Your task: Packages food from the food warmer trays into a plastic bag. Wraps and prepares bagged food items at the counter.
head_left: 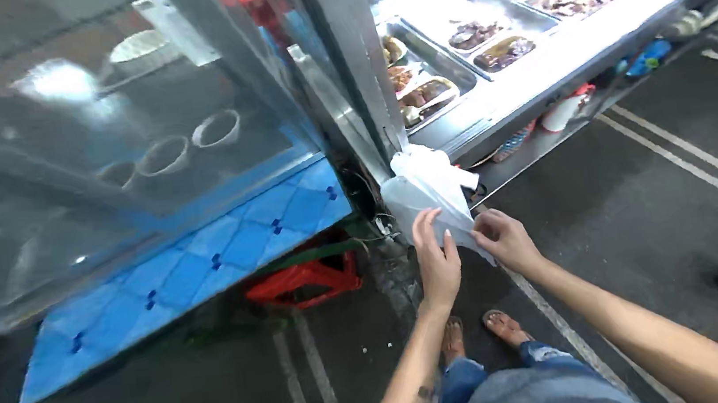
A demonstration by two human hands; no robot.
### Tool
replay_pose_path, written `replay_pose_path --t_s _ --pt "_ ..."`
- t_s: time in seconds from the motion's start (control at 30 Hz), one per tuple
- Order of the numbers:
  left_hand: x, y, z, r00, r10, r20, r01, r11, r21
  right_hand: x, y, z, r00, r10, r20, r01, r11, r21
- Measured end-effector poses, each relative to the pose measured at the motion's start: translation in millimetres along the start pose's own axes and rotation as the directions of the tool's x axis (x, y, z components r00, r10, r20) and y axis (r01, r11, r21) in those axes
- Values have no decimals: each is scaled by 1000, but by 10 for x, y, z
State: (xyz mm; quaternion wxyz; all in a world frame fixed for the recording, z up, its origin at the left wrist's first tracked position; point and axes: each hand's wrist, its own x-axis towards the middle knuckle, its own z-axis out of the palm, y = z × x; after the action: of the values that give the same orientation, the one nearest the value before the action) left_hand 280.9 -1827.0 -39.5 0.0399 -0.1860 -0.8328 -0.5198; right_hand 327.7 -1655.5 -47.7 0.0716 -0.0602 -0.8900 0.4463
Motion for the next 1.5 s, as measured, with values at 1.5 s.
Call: replay_pose_path --t_s 1.5 --pt "-4279 3029 2167 -776 227 589 276 961 -7 -6613 -1233 -463 -318 553 -770 -342 691 637"
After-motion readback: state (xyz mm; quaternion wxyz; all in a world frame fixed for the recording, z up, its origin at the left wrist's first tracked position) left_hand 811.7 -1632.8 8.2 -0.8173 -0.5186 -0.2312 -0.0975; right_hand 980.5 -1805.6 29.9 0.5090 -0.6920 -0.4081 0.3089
